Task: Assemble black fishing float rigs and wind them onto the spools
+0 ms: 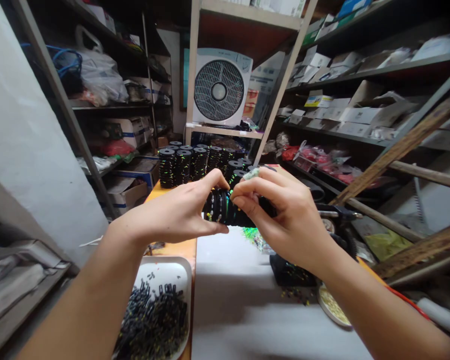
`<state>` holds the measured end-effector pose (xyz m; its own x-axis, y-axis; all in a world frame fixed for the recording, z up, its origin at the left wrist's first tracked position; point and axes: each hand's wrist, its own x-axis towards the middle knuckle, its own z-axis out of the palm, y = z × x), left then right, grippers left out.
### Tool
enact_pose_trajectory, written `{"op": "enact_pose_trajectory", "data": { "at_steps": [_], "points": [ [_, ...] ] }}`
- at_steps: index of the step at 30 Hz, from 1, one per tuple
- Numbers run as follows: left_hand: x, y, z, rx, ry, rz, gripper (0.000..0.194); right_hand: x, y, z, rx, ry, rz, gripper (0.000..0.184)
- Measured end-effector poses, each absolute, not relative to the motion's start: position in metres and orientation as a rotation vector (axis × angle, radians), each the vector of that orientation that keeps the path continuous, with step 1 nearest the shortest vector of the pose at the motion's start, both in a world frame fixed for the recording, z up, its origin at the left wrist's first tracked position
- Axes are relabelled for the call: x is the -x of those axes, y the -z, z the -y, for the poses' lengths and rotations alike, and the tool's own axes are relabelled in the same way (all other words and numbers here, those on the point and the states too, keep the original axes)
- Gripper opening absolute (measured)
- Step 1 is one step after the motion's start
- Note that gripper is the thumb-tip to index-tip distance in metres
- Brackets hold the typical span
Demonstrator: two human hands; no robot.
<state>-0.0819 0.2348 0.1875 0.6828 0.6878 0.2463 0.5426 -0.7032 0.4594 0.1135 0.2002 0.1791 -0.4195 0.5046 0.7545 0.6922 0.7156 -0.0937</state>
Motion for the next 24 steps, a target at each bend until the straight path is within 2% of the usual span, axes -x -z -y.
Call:
{"op": "enact_pose_trajectory", "data": {
  "at_steps": [12,24],
  "points": [
    [0.081,-0.183,-0.239,-2.561,-0.569,-1.0,0.042,-0.11,-0.17,-0.196,0.869,0.393,2.077,0.013],
    [0.08,-0.185,-0.237,-2.548,-0.606,-0.994,0.044,-0.117,-0.156,-0.2,0.716,0.652,2.179,0.017]
  ]
}}
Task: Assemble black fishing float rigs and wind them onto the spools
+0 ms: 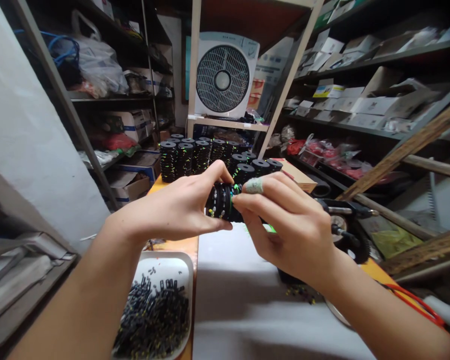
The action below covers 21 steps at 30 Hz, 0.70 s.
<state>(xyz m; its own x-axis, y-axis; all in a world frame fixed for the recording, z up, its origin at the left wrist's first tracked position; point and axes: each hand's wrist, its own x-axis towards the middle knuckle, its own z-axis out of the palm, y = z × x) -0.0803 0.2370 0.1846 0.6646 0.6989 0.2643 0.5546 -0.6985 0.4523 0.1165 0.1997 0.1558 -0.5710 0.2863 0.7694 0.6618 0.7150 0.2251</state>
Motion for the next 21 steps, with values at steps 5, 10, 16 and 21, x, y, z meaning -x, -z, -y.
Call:
{"op": "enact_pose_trajectory", "data": {
  "at_steps": [5,10,16,21],
  "points": [
    [0.081,-0.183,-0.238,-2.555,-0.613,-0.983,0.046,-0.122,-0.157,-0.195,0.629,0.844,2.315,0.021],
    [0.082,-0.182,-0.24,-2.528,-0.607,-0.946,0.048,-0.145,-0.153,-0.158,0.863,0.789,2.266,0.04],
    [0.085,-0.181,-0.242,-2.466,-0.565,-0.99,0.059,-0.188,-0.103,-0.11,1.295,0.353,2.351,0.023],
    [0.086,-0.182,-0.245,-2.357,-0.532,-0.982,0.06,-0.216,-0.07,-0.096,1.499,0.248,2.304,0.02]
  ]
}}
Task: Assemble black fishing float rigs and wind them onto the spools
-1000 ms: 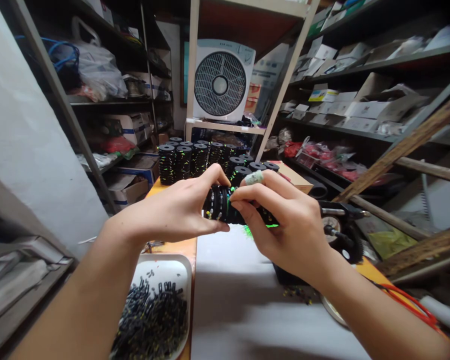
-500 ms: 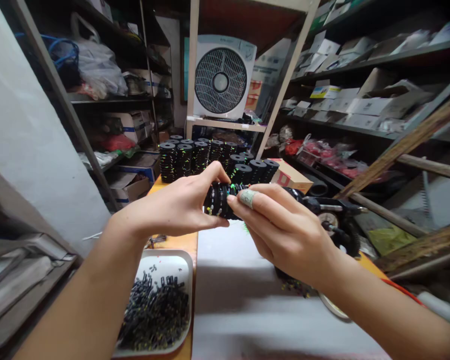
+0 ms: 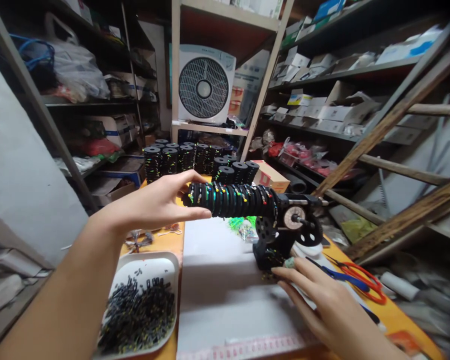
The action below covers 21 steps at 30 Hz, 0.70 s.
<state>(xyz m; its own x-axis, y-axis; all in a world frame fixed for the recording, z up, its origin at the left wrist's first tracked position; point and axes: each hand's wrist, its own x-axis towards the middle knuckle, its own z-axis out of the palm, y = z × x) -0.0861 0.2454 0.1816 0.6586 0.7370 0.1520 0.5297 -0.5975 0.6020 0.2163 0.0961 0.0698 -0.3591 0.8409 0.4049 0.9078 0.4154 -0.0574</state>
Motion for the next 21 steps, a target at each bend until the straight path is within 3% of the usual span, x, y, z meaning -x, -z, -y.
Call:
{"op": "enact_pose_trajectory", "data": {
  "at_steps": [10,21],
  "points": [
    [0.089,-0.15,-0.242,-2.384,-1.07,-0.786,0.052,-0.239,-0.064,-0.088,1.679,0.023,2.177,0.022],
    [0.078,-0.129,-0.235,-2.04,-1.228,-0.716,0.045,-0.221,-0.053,-0.106,1.683,-0.111,2.179,0.019]
  ]
}}
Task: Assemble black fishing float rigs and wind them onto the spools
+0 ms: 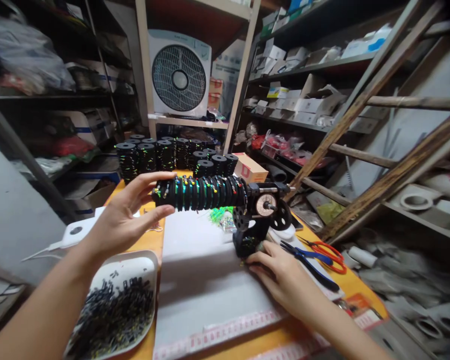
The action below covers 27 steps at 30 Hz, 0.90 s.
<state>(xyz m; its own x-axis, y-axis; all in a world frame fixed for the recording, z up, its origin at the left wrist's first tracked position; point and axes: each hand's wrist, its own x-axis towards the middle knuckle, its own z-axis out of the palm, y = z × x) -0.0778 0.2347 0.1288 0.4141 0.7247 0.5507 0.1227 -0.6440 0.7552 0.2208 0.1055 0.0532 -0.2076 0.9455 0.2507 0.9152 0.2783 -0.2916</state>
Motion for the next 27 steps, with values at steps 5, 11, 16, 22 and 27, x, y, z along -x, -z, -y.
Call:
{"op": "enact_pose_trajectory", "data": {
  "at_steps": [5,11,16,22,27],
  "points": [
    [0.079,-0.127,-0.234,-2.055,-1.184,-0.659,0.051,-0.216,-0.041,-0.117,1.689,-0.081,2.24,0.021],
    [0.079,-0.132,-0.228,-2.057,-1.148,-0.681,0.047,-0.211,-0.03,-0.121,1.566,0.124,2.257,0.021],
    [0.083,-0.143,-0.23,-2.007,-1.019,-0.757,0.048,-0.19,-0.054,-0.116,1.374,0.183,2.229,0.015],
    [0.089,-0.168,-0.24,-1.946,-0.744,-0.814,0.045,-0.157,-0.128,-0.123,1.1,0.061,2.147,0.012],
    [0.09,-0.175,-0.238,-1.946,-0.73,-0.813,0.047,-0.128,-0.173,-0.155,0.903,0.047,2.066,0.014]
  ]
}}
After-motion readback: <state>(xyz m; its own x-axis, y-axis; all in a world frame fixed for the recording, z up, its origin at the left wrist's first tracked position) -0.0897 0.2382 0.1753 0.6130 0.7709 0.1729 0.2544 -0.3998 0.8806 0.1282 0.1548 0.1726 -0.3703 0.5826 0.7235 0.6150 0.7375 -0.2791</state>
